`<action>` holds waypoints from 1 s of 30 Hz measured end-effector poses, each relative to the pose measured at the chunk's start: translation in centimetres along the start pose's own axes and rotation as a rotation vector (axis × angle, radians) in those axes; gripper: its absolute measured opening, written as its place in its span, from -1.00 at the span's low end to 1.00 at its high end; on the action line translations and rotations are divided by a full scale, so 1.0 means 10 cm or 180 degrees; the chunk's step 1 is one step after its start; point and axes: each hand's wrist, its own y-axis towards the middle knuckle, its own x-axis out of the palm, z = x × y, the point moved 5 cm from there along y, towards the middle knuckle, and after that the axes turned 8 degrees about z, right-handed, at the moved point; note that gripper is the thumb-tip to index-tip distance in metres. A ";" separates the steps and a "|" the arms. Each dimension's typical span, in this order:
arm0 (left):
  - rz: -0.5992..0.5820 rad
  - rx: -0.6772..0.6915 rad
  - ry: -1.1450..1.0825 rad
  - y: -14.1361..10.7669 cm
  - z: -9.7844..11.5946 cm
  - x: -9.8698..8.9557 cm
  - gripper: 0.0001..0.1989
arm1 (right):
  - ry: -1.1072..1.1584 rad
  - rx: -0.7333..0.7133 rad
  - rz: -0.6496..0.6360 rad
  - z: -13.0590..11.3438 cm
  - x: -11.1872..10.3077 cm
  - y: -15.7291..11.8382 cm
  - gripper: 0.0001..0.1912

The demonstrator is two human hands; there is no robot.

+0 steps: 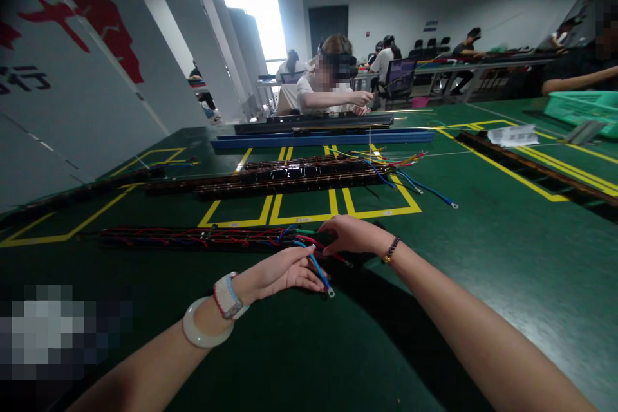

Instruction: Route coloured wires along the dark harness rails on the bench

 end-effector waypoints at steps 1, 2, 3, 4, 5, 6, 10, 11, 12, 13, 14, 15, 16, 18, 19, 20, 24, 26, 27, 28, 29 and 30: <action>0.0004 0.0019 -0.0112 0.01 0.00 0.01 -0.62 | -0.0043 0.0007 -0.0006 0.00 0.00 0.00 -0.57; -0.0008 0.0057 -0.0210 0.02 0.00 0.01 -0.62 | -0.0099 0.0023 -0.0018 0.00 0.01 0.01 -0.60; -0.0037 0.0108 -0.0296 0.02 0.01 0.02 -0.62 | -0.0156 0.0045 -0.0031 0.00 0.02 0.00 -0.64; -0.0073 0.0164 -0.0370 0.02 0.02 0.03 -0.63 | -0.0209 0.0067 -0.0024 -0.01 0.02 0.00 -0.67; -0.0111 0.0222 -0.0435 0.02 0.02 0.05 -0.64 | -0.0260 0.0092 0.0008 -0.03 0.02 -0.01 -0.71; -0.0129 0.0284 -0.0496 0.02 0.03 0.06 -0.65 | -0.0314 0.0122 0.0055 -0.05 0.02 -0.02 -0.74; 0.0037 0.0427 -0.0555 0.01 0.04 0.10 -0.69 | -0.0482 0.0234 0.0303 -0.18 0.00 -0.06 -0.83; 0.0112 0.0446 -0.0494 0.01 0.03 0.10 -0.69 | -0.0535 0.0244 0.0351 -0.22 0.01 -0.07 -0.85; 0.0195 0.0458 -0.0397 0.02 0.02 0.10 -0.69 | -0.0599 0.0231 0.0397 -0.26 0.02 -0.07 -0.89; 0.0292 0.0466 -0.0278 0.02 0.01 0.10 -0.69 | -0.0672 0.0204 0.0451 -0.30 0.03 -0.08 -0.92; 0.0394 0.0475 -0.0168 0.03 0.00 0.09 -0.68 | -0.0751 0.0178 0.0513 -0.34 0.04 -0.09 -0.94; 0.0478 0.0490 -0.0090 0.04 -0.01 0.09 -0.68 | -0.0829 0.0153 0.0584 -0.37 0.06 -0.09 -0.94; 0.0533 0.0507 -0.0046 0.05 -0.02 0.08 -0.67 | -0.0891 0.0138 0.0651 -0.39 0.07 -0.10 -0.93; 0.0539 0.0564 -0.0047 0.07 -0.02 0.09 -0.65 | -0.0961 0.0120 0.0754 -0.43 0.10 -0.12 -0.92; 0.0517 0.0601 -0.0074 0.07 -0.02 0.09 -0.64 | -0.0975 0.0113 0.0785 -0.43 0.11 -0.12 -0.91; 0.0492 0.0629 -0.0104 0.07 -0.02 0.10 -0.63 | -0.0970 0.0107 0.0792 -0.44 0.12 -0.13 -0.92; 0.0480 0.0617 -0.0248 0.06 0.00 0.10 -0.63 | -0.0885 0.0125 0.0686 -0.39 0.12 -0.11 -0.93; 0.0480 0.0565 -0.0256 0.05 0.01 0.10 -0.65 | -0.0833 0.0107 0.0626 -0.35 0.12 -0.10 -0.93; 0.0474 0.0552 -0.0210 0.05 0.00 0.09 -0.67 | -0.0795 0.0072 0.0598 -0.33 0.11 -0.09 -0.92; 0.0480 0.0551 -0.0142 0.05 0.00 0.09 -0.69 | -0.0751 0.0027 0.0569 -0.31 0.11 -0.08 -0.91; 0.0487 0.0560 -0.0054 0.06 -0.01 0.08 -0.71 | -0.0709 -0.0017 0.0536 -0.30 0.10 -0.07 -0.90; 0.0508 0.0578 0.0038 0.07 -0.02 0.06 -0.72 | -0.0675 -0.0055 0.0502 -0.28 0.10 -0.07 -0.88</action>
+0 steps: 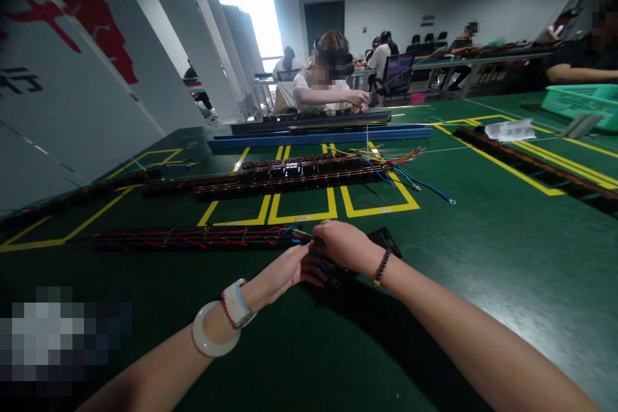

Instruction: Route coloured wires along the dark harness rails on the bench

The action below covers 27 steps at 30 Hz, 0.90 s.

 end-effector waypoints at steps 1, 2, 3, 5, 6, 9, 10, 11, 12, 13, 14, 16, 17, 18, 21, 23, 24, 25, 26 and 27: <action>0.0018 0.0026 0.0086 0.01 -0.01 -0.01 -0.73 | 0.0020 -0.0022 -0.0022 0.01 -0.01 0.01 -0.87; 0.0034 0.0047 0.0147 0.02 -0.02 -0.02 -0.73 | 0.0035 -0.0028 -0.0039 0.03 -0.01 0.01 -0.86; 0.0058 0.0073 0.0172 0.02 -0.02 -0.02 -0.73 | 0.0057 -0.0027 -0.0048 0.03 -0.02 0.02 -0.85; 0.0112 0.0106 0.0119 0.02 -0.01 -0.01 -0.73 | 0.0148 -0.0055 -0.0062 0.04 -0.04 0.03 -0.84; 0.0160 0.0111 0.0050 0.02 -0.01 0.00 -0.75 | 0.0214 -0.0078 -0.0075 0.04 -0.05 0.03 -0.84; 0.0377 0.0115 -0.0114 0.02 0.00 0.02 -0.82 | 0.0403 -0.0130 -0.0118 0.05 -0.05 0.05 -0.87; 0.0439 0.0120 -0.0114 0.02 0.00 0.03 -0.83 | 0.0458 -0.0130 -0.0126 0.06 -0.05 0.05 -0.88; 0.0501 0.0137 -0.0087 0.02 0.00 0.04 -0.83 | 0.0508 -0.0131 -0.0134 0.07 -0.05 0.05 -0.88; 0.0554 0.0155 -0.0038 0.03 -0.01 0.04 -0.82 | 0.0555 -0.0138 -0.0141 0.08 -0.05 0.05 -0.89; 0.0595 0.0172 0.0020 0.03 -0.02 0.04 -0.81 | 0.0600 -0.0145 -0.0153 0.08 -0.05 0.05 -0.89; 0.0623 0.0191 0.0065 0.04 -0.02 0.04 -0.80 | 0.0642 -0.0147 -0.0175 0.08 -0.04 0.05 -0.89; 0.0591 0.0202 0.0069 0.04 -0.02 0.04 -0.80 | 0.0679 -0.0128 -0.0223 0.09 -0.04 0.05 -0.88; 0.0533 0.0191 0.0010 0.03 -0.02 0.04 -0.82 | 0.0649 -0.0092 -0.0244 0.09 -0.04 0.04 -0.87; 0.0447 0.0172 -0.0084 0.03 -0.02 0.04 -0.84 | 0.0576 -0.0040 -0.0269 0.09 -0.03 0.04 -0.87; 0.0188 0.0117 -0.0407 0.02 -0.01 0.05 -0.85 | 0.0139 0.0103 -0.0315 0.07 -0.03 0.03 -0.86; 0.0100 0.0114 -0.0567 0.02 0.00 0.04 -0.83 | -0.0230 0.0156 -0.0301 0.02 -0.04 0.02 -0.86; 0.0070 0.0110 -0.0626 0.03 0.00 0.04 -0.83 | -0.0422 0.0166 -0.0280 -0.02 -0.05 0.01 -0.84; 0.0063 0.0105 -0.0678 0.03 0.00 0.04 -0.84 | -0.0610 0.0174 -0.0253 -0.07 -0.06 0.00 -0.82; 0.0064 0.0096 -0.0726 0.04 -0.01 0.04 -0.84 | -0.0784 0.0184 -0.0238 -0.11 -0.06 -0.01 -0.81; 0.0071 0.0081 -0.0764 0.05 -0.01 0.03 -0.83 | -0.0940 0.0199 -0.0237 -0.16 -0.06 -0.03 -0.79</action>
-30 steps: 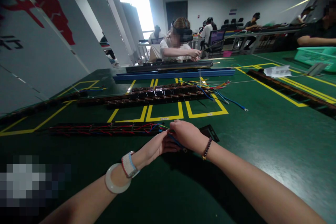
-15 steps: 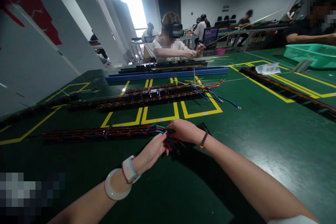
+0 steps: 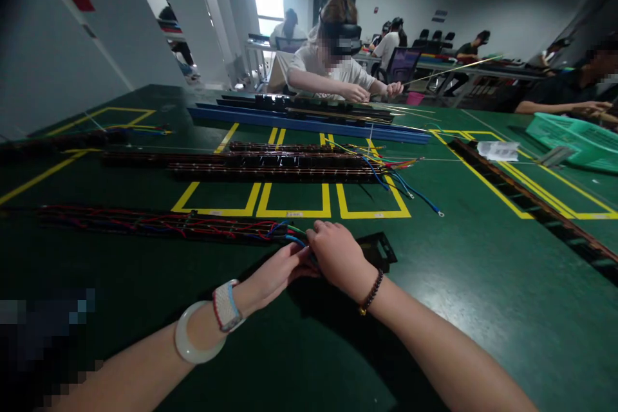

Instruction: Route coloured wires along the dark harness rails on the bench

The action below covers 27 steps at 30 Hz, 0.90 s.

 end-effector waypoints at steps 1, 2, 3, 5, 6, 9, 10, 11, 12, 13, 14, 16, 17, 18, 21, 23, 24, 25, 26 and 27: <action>0.0014 -0.0013 -0.0026 0.01 0.00 0.00 -0.82 | -0.0127 0.0011 -0.0009 -0.05 -0.01 -0.02 -0.76; 0.0023 -0.0024 -0.0038 0.01 -0.01 0.00 -0.80 | -0.0239 0.0030 -0.0022 -0.10 -0.01 -0.03 -0.73; 0.0021 -0.0038 -0.0037 0.01 -0.01 0.00 -0.79 | -0.0336 0.0048 -0.0043 -0.14 0.00 -0.04 -0.70; 0.0010 -0.0063 -0.0021 0.02 -0.02 0.00 -0.78 | -0.0495 0.0090 -0.0095 -0.20 0.02 -0.07 -0.68; 0.0004 -0.0070 -0.0015 0.02 -0.02 0.01 -0.79 | -0.0554 0.0104 -0.0105 -0.21 0.04 -0.08 -0.68; -0.0036 -0.0079 -0.0027 0.02 -0.01 0.02 -0.80 | -0.0626 0.0127 -0.0095 -0.21 0.05 -0.09 -0.72; -0.0090 -0.0079 -0.0038 0.02 0.00 0.03 -0.79 | -0.0611 0.0145 -0.0085 -0.18 0.05 -0.09 -0.73; -0.0159 -0.0076 -0.0058 0.01 0.01 0.03 -0.78 | -0.0568 0.0163 -0.0090 -0.15 0.05 -0.09 -0.73; -0.0236 -0.0076 -0.0084 0.00 0.03 0.04 -0.76 | -0.0500 0.0188 -0.0124 -0.12 0.04 -0.08 -0.73; -0.0318 -0.0082 -0.0112 -0.01 0.04 0.05 -0.75 | -0.0413 0.0204 -0.0179 -0.07 0.04 -0.08 -0.73; -0.0400 -0.0097 -0.0143 -0.01 0.06 0.05 -0.73 | -0.0321 0.0199 -0.0241 -0.03 0.04 -0.08 -0.73; -0.0483 -0.0144 -0.0200 -0.03 0.07 0.05 -0.74 | -0.0169 0.0136 -0.0348 0.04 0.05 -0.06 -0.77; -0.0495 -0.0168 -0.0226 -0.02 0.07 0.05 -0.75 | -0.0110 0.0102 -0.0368 0.06 0.05 -0.06 -0.80; -0.0498 -0.0182 -0.0248 -0.02 0.06 0.05 -0.75 | -0.0052 0.0078 -0.0363 0.09 0.04 -0.05 -0.80; -0.0447 -0.0145 -0.0278 0.03 0.02 0.03 -0.74 | 0.0167 0.0056 -0.0312 0.12 0.02 -0.05 -0.68; -0.0384 -0.0117 -0.0273 0.07 -0.03 0.01 -0.73 | 0.0272 0.0047 -0.0305 0.10 -0.01 -0.07 -0.67; -0.0345 -0.0125 -0.0282 0.09 -0.05 0.00 -0.73 | 0.0263 0.0032 -0.0319 0.08 -0.02 -0.08 -0.68; -0.0295 -0.0152 -0.0308 0.11 -0.07 -0.01 -0.73 | 0.0195 0.0002 -0.0336 0.05 -0.03 -0.09 -0.71; -0.0241 -0.0187 -0.0358 0.12 -0.08 -0.01 -0.74 | 0.0065 -0.0031 -0.0344 0.01 -0.05 -0.11 -0.73; -0.0196 -0.0226 -0.0426 0.12 -0.08 -0.01 -0.76 | -0.0114 -0.0054 -0.0341 -0.03 -0.06 -0.12 -0.73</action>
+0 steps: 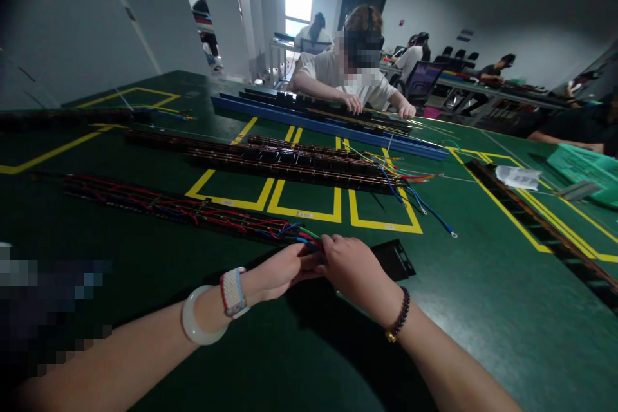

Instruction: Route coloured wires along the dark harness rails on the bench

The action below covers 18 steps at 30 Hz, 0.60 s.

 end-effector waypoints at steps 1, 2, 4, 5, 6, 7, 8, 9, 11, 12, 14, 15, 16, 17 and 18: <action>0.0037 -0.0029 -0.0082 -0.01 0.01 0.01 -0.78 | -0.0199 0.0004 0.0006 -0.05 0.00 -0.01 -0.69; 0.0066 -0.0050 -0.0162 -0.02 0.02 0.01 -0.80 | -0.0388 0.0031 0.0017 -0.09 0.00 -0.02 -0.63; 0.0074 -0.0077 -0.0262 -0.07 0.06 0.04 -0.82 | -0.0663 0.0155 0.0038 -0.18 0.02 -0.04 -0.54; 0.0064 -0.0092 -0.0281 -0.09 0.08 0.05 -0.84 | -0.0744 0.0229 0.0059 -0.22 0.03 -0.05 -0.51; 0.0069 -0.0109 -0.0302 -0.10 0.09 0.06 -0.85 | -0.0812 0.0297 0.0094 -0.26 0.05 -0.06 -0.51; 0.0093 -0.0132 -0.0345 -0.11 0.10 0.05 -0.87 | -0.0877 0.0360 0.0150 -0.30 0.07 -0.07 -0.51; 0.0123 -0.0163 -0.0410 -0.11 0.10 0.03 -0.88 | -0.0947 0.0426 0.0222 -0.33 0.08 -0.08 -0.51; 0.0161 -0.0196 -0.0489 -0.10 0.10 0.01 -0.87 | -0.1020 0.0490 0.0300 -0.36 0.10 -0.09 -0.51; 0.0213 -0.0276 -0.0621 -0.07 0.07 -0.03 -0.84 | -0.1155 0.0593 0.0454 -0.39 0.11 -0.10 -0.52; 0.0216 -0.0309 -0.0660 -0.06 0.05 -0.04 -0.84 | -0.1204 0.0625 0.0516 -0.40 0.12 -0.11 -0.52; 0.0138 -0.0275 -0.0693 -0.04 0.04 -0.04 -0.84 | -0.1265 0.0641 0.0604 -0.43 0.14 -0.13 -0.50; 0.0119 -0.0218 -0.0682 -0.04 0.03 -0.03 -0.84 | -0.1287 0.0635 0.0631 -0.44 0.16 -0.13 -0.49; 0.0127 -0.0150 -0.0659 -0.04 0.04 -0.02 -0.84 | -0.1314 0.0625 0.0653 -0.45 0.17 -0.13 -0.48; 0.0153 -0.0087 -0.0627 -0.04 0.04 -0.02 -0.83 | -0.1344 0.0615 0.0667 -0.46 0.19 -0.13 -0.47; 0.0193 -0.0041 -0.0596 -0.04 0.04 -0.01 -0.84 | -0.1373 0.0598 0.0673 -0.47 0.21 -0.14 -0.46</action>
